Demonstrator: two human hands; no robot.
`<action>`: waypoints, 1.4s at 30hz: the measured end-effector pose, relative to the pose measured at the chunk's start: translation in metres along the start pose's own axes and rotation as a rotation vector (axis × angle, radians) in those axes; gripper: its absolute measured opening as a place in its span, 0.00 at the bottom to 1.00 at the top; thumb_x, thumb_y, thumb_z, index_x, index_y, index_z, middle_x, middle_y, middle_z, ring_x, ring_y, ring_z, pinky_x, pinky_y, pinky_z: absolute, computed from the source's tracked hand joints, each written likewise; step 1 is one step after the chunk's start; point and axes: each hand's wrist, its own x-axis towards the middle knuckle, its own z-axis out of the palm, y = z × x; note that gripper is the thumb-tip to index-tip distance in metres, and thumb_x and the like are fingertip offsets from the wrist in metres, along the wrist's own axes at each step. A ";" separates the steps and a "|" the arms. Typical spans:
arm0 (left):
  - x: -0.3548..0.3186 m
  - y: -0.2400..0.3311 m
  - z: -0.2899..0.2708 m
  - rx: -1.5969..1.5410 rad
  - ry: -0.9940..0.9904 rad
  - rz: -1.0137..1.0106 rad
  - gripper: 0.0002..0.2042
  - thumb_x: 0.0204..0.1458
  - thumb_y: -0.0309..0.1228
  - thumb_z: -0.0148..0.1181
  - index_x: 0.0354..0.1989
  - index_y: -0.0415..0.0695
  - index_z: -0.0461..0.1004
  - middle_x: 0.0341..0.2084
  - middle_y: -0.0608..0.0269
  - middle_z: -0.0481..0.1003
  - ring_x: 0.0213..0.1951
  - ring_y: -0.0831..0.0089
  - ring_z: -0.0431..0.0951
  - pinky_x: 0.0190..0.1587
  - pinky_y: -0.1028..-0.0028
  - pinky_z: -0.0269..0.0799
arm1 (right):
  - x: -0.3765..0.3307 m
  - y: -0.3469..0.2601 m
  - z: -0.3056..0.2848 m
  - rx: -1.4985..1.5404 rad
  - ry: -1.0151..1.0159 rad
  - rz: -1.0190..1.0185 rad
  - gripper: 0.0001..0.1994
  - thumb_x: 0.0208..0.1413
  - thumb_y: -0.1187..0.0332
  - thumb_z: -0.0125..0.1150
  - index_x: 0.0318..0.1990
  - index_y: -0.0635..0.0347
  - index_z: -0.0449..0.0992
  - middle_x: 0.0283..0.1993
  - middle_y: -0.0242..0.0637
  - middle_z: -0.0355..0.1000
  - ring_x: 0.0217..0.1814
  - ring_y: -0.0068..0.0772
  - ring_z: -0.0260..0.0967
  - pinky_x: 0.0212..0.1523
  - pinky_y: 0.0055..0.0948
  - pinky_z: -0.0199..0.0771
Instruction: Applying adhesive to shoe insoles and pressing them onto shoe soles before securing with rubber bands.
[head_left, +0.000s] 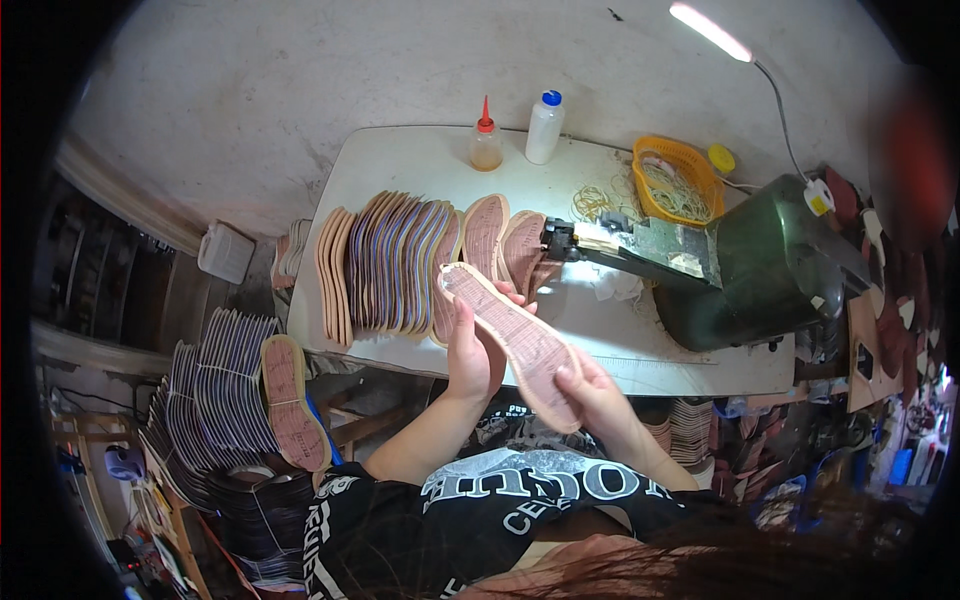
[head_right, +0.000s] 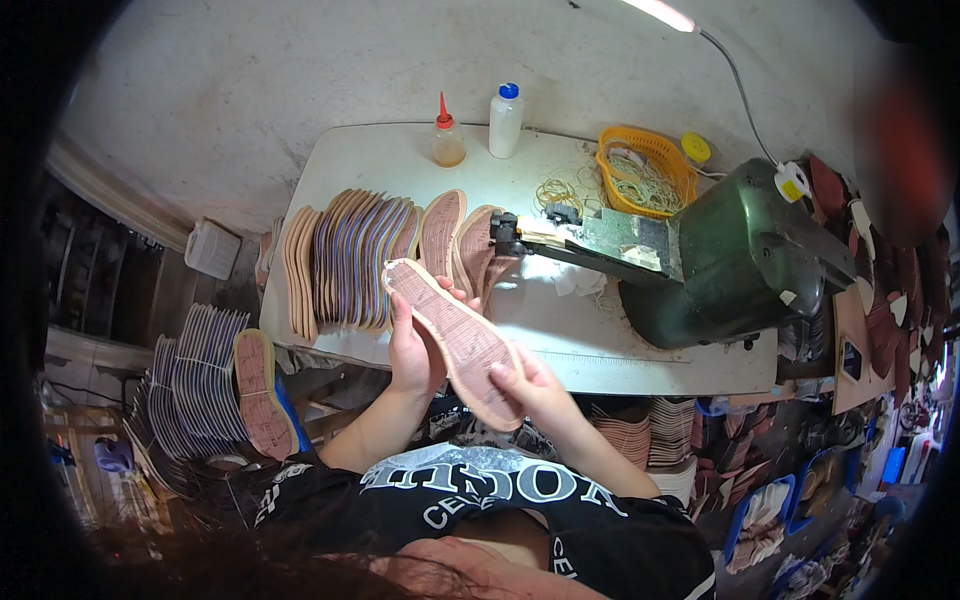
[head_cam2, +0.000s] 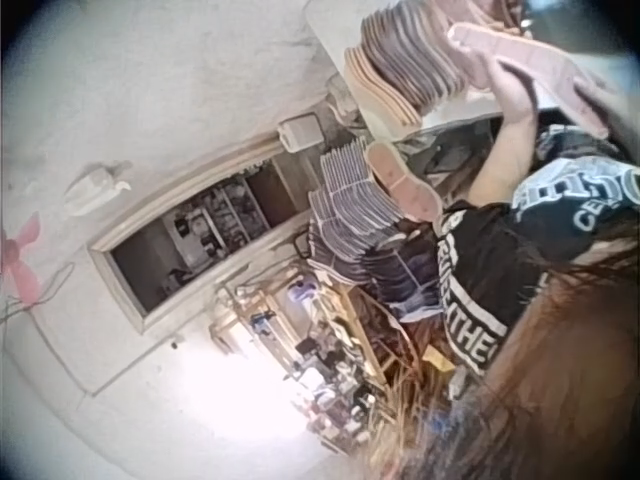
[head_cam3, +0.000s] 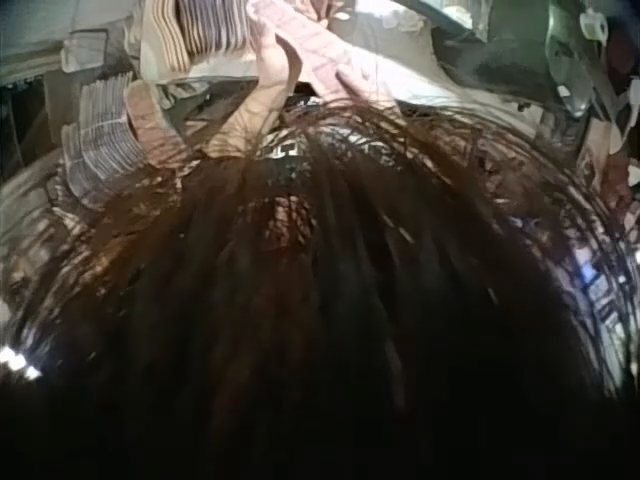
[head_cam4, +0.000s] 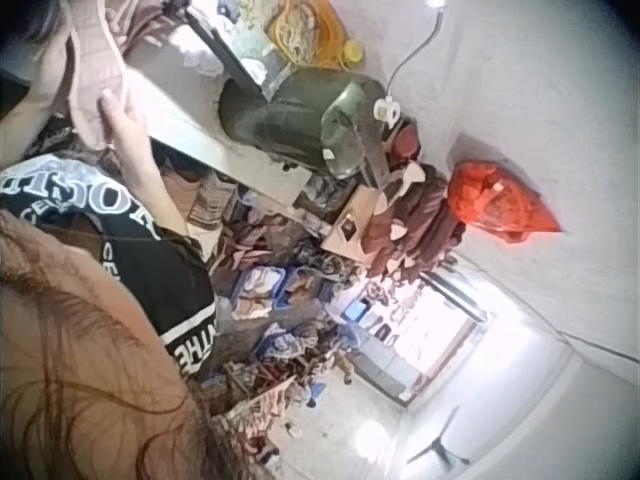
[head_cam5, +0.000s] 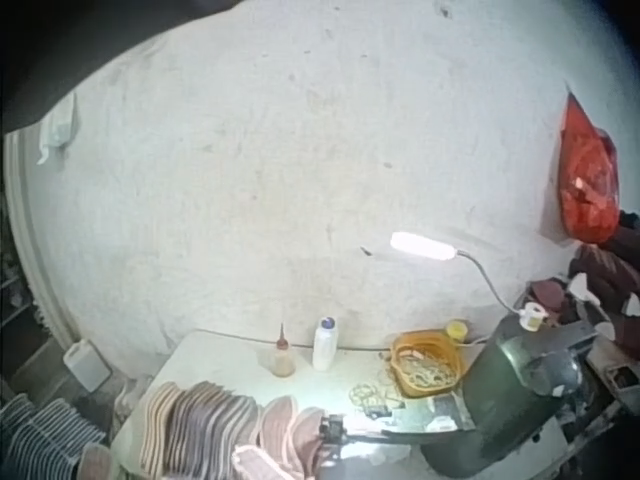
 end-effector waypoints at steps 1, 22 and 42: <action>-0.001 0.004 0.009 0.107 -0.031 0.041 0.31 0.61 0.54 0.39 0.60 0.39 0.57 0.45 0.53 0.68 0.49 0.62 0.71 0.59 0.59 0.64 | 0.001 -0.004 -0.010 -0.015 0.005 -0.025 0.23 0.60 0.61 0.56 0.57 0.68 0.64 0.51 0.37 0.70 0.49 0.22 0.68 0.51 0.24 0.68; -0.014 0.077 0.004 0.100 -0.531 0.146 0.25 0.52 0.27 0.60 0.56 0.49 0.55 0.53 0.52 0.63 0.61 0.57 0.62 0.61 0.57 0.62 | -0.012 -0.105 0.011 -0.747 0.282 -0.506 0.09 0.53 0.81 0.61 0.42 0.64 0.72 0.35 0.26 0.68 0.35 0.13 0.63 0.36 0.12 0.63; 0.005 0.076 0.040 0.998 -0.156 1.275 0.34 0.44 0.24 0.66 0.57 0.45 0.50 0.55 0.44 0.54 0.58 0.49 0.58 0.58 0.56 0.61 | 0.030 -0.096 0.157 -1.403 -0.296 -0.964 0.10 0.44 0.75 0.68 0.36 0.59 0.75 0.36 0.36 0.72 0.37 0.36 0.71 0.35 0.30 0.70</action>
